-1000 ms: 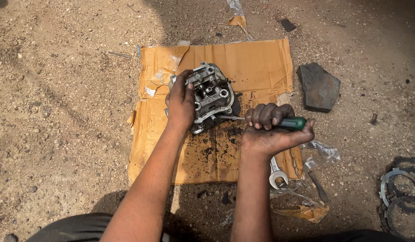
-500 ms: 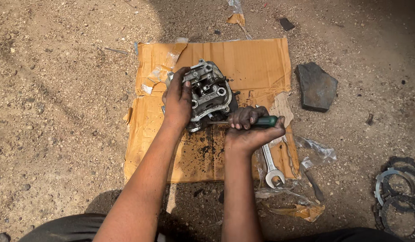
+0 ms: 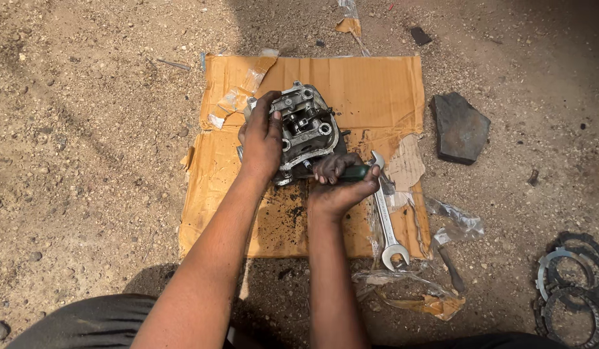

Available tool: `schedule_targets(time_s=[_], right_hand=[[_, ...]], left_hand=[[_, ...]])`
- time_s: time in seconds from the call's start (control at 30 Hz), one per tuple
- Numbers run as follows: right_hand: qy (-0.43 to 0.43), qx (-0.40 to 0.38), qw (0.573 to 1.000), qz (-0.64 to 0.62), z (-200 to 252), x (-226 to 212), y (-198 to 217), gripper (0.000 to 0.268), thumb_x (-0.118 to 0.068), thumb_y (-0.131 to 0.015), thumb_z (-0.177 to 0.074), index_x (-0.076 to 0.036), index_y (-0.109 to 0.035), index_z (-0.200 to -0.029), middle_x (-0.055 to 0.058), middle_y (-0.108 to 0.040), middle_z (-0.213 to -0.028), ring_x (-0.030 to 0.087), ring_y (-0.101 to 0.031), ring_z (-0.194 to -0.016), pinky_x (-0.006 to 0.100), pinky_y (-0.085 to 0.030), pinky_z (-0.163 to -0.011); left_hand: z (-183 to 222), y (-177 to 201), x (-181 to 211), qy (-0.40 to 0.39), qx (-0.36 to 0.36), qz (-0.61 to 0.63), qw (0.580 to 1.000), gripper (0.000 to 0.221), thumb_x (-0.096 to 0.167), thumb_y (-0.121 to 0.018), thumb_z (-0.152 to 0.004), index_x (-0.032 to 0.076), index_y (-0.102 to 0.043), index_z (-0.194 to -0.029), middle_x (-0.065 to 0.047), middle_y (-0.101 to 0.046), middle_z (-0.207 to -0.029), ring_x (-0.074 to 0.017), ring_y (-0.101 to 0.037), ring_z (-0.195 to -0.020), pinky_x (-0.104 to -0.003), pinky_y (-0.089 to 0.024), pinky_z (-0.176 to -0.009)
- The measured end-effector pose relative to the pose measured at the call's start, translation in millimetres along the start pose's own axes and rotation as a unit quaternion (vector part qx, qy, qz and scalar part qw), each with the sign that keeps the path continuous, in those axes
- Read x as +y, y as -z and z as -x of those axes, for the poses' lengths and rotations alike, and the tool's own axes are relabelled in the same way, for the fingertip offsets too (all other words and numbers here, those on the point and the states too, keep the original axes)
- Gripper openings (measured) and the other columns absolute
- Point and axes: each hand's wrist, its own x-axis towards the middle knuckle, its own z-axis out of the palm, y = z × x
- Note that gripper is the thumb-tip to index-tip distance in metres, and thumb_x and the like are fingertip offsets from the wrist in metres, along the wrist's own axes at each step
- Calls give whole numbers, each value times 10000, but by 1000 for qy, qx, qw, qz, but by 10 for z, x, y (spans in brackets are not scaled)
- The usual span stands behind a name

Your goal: The person is disassembling and cleaning motorcycle engine parts on a piece of cardboard. They use a screwdriver to scrape debris from a cylinder head and a wrench to loosen components on a cylinder block.

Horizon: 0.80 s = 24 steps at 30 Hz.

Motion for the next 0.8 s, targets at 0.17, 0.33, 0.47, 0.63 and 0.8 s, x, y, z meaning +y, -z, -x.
schedule_targets(time_s=[0.17,0.33,0.47,0.63,0.8], right_hand=[[2,6,1000,-14,-4,-46,140,604,-654,-457,-994,-94,-507,-774,37,-457,-614,196,-413,-536,384,-387,-588],[35,-121,925,358,11,-313,-47,303,-377,-684,-969,-90,-597,-934,4,-606,-792,135,-574,-728,316,-490,-693],[-157,-188,722,647,-201,-902,-102,188,-250,-814,-907,-77,-749,-942,69,-679,-777,154,-594,-686,300,-464,-636],[-68,-391,644,654,18,-1288,24,300,-221,-830,-822,-113,-765,-1095,45,-786,-985,148,-751,-870,310,-603,-787],[159,-491,481,708,449,-1138,325,428,-238,-797,-803,-157,-727,-1218,147,-709,-1295,307,-736,-1005,414,-618,-870]], left_hand=[[8,38,-83,-19,0,-6,1000,359,230,-482,-1083,173,-516,-1436,-122,-659,-1380,-301,-594,-1300,-471,-263,-1166],[-17,76,-37,6,-14,-21,1000,375,225,-480,-1068,196,-511,-1441,-104,-660,-1366,-295,-545,-1314,-467,-237,-1170],[-27,78,-25,2,-23,-14,1000,355,222,-471,-1082,199,-490,-1436,-99,-656,-1368,-275,-556,-1318,-488,-217,-1159],[-98,95,24,36,-45,-69,996,289,238,-520,-1028,158,-526,-1306,-77,-673,-1319,-284,-595,-1261,-533,-307,-1078],[-211,70,113,22,-55,-189,980,321,266,-607,-982,99,-530,-1245,-158,-596,-1261,-371,-575,-1200,-580,-378,-973]])
